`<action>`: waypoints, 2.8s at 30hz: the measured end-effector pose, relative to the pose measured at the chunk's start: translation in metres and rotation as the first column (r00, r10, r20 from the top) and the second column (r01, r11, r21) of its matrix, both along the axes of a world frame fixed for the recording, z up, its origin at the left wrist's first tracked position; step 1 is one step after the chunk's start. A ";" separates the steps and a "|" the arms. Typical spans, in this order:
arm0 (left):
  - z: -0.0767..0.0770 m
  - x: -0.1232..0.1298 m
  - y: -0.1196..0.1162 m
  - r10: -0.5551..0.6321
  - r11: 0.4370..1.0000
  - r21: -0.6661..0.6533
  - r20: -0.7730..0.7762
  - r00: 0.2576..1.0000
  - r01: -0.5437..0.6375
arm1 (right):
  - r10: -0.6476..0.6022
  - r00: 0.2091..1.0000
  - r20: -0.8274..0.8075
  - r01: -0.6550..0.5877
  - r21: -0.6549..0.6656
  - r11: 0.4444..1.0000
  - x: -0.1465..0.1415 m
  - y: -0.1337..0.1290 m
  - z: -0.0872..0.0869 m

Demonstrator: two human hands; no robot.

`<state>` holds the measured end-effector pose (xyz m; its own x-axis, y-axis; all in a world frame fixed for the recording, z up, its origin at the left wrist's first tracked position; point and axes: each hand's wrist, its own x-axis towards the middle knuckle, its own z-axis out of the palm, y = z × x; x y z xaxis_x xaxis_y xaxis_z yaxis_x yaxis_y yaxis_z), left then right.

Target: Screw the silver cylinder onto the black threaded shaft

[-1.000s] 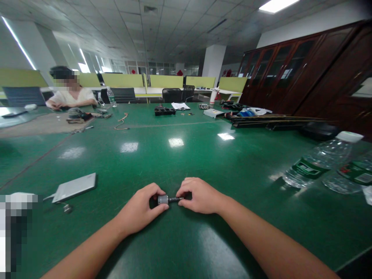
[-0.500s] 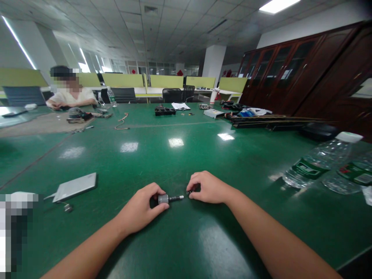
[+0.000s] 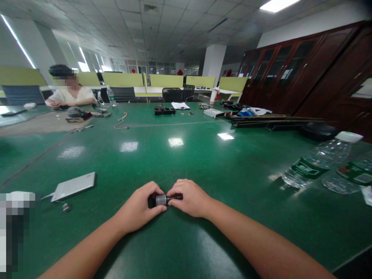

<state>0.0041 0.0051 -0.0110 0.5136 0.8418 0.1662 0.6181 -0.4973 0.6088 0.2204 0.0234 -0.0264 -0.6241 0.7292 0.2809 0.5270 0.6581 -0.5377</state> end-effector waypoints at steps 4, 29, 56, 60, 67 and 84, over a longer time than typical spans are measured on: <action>0.000 0.000 0.001 -0.020 1.000 -0.013 -0.006 1.000 0.020 | -0.045 0.999 0.030 0.045 0.014 0.999 0.002 -0.001 0.000; 0.001 0.003 0.001 0.022 0.999 -0.024 -0.029 0.999 -0.023 | 0.050 0.999 -0.006 -0.049 0.104 0.993 0.006 0.000 0.002; 0.001 0.001 -0.001 0.022 1.000 -0.020 -0.033 0.999 -0.023 | 0.025 0.995 0.092 -0.027 0.029 0.999 0.019 0.001 0.012; 0.001 0.000 -0.001 0.012 1.000 -0.024 -0.030 0.999 -0.013 | 0.024 0.994 0.107 -0.020 -0.037 0.999 0.025 0.001 0.017; 0.001 0.000 0.000 0.005 1.000 -0.023 -0.032 0.999 -0.006 | 0.008 0.991 0.133 0.010 -0.135 0.991 0.036 0.004 0.024; 0.002 0.001 0.000 0.000 1.000 -0.025 -0.029 1.000 0.000 | -0.018 0.993 0.118 0.041 -0.196 0.980 0.044 0.008 0.026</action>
<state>0.0054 0.0047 -0.0088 0.5178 0.8455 0.1307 0.6355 -0.4823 0.6029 0.2643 0.0315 -0.0004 -0.6212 0.7816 0.0567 0.6106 0.5281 -0.5902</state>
